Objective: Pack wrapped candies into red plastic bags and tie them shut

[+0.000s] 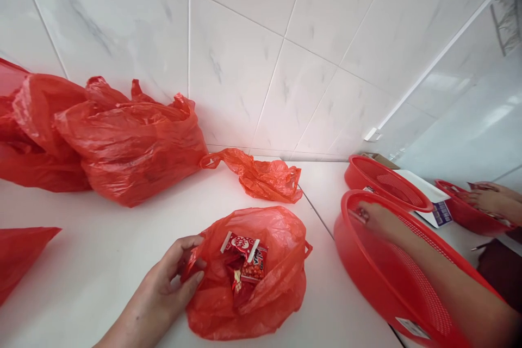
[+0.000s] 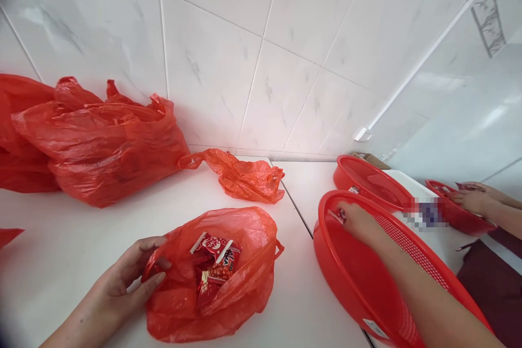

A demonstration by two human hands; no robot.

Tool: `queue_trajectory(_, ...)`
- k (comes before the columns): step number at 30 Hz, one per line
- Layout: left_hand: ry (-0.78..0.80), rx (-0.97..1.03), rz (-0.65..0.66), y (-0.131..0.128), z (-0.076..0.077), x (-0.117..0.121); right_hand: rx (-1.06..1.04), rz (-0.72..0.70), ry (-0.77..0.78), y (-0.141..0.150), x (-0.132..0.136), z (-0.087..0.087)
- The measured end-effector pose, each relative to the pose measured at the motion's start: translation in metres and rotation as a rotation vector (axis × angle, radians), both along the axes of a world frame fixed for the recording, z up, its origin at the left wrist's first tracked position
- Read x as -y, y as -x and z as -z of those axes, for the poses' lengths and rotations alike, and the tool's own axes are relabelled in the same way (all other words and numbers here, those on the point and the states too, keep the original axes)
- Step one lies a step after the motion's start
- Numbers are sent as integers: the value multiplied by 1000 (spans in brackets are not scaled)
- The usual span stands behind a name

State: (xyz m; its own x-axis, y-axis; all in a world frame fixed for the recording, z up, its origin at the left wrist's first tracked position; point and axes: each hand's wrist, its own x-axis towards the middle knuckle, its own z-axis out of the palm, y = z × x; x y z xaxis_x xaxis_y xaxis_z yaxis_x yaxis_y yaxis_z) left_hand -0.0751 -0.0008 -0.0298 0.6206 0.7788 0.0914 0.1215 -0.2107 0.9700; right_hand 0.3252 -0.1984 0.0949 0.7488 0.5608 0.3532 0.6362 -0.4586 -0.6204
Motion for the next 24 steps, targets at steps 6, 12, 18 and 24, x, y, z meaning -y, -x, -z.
queue_trajectory(6,21,-13,16,-1,-13,4,297,-136,171,64,-29,-50)
queue_trajectory(12,-14,-43,32,1,-19,5,147,-628,347,164,-71,-48)
queue_trajectory(18,-41,-42,31,3,-12,2,147,-414,499,138,-53,-57)
queue_trajectory(24,-10,-56,53,1,-7,-1,-73,-170,780,60,24,-36)
